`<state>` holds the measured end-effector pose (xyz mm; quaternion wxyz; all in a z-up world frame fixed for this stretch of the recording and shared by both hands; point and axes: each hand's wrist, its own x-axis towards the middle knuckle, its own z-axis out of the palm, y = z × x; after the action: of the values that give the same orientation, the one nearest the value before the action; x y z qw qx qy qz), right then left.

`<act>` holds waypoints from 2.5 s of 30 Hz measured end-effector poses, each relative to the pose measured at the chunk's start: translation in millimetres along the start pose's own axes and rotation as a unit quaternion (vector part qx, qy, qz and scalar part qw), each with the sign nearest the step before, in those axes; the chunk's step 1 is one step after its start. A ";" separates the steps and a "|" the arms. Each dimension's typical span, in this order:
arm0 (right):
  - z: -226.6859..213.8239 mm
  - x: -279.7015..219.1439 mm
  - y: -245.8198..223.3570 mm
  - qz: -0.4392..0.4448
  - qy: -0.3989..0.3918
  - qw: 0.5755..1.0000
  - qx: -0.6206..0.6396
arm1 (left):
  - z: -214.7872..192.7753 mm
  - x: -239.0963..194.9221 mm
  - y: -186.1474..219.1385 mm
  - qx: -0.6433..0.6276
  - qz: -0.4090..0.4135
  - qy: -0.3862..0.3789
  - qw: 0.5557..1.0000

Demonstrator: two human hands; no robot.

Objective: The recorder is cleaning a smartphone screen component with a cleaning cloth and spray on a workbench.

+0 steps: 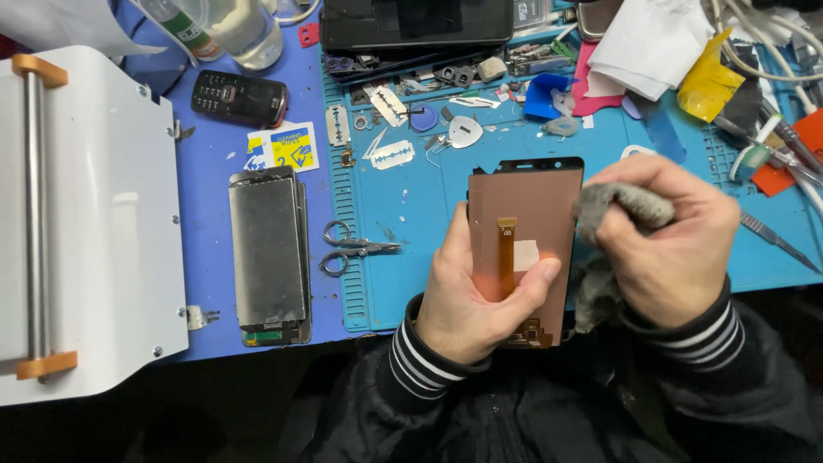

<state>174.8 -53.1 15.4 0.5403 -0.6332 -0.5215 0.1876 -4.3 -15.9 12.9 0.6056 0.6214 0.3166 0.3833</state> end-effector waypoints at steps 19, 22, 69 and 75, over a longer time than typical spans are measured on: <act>-8.3 -8.4 3.6 0.047 -0.010 0.999 -0.005 | 0.5 -0.6 0.3 0.011 0.000 -0.008 1.000; -12.1 -5.5 5.3 0.046 -0.035 0.998 -0.011 | -0.8 0.0 -1.8 0.018 0.010 -0.010 1.000; -62.5 35.3 10.2 0.142 -0.196 0.966 -0.091 | -7.5 5.9 13.2 -0.066 -0.090 -0.069 0.991; -60.6 26.1 43.8 0.244 -0.045 0.969 -0.009 | -12.0 9.5 -2.5 -0.413 -0.151 0.035 0.897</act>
<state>253.5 -54.6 6.3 0.4490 -0.7367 -0.3768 0.3371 -9.6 -1.4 11.0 0.8469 0.2464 0.2406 0.4052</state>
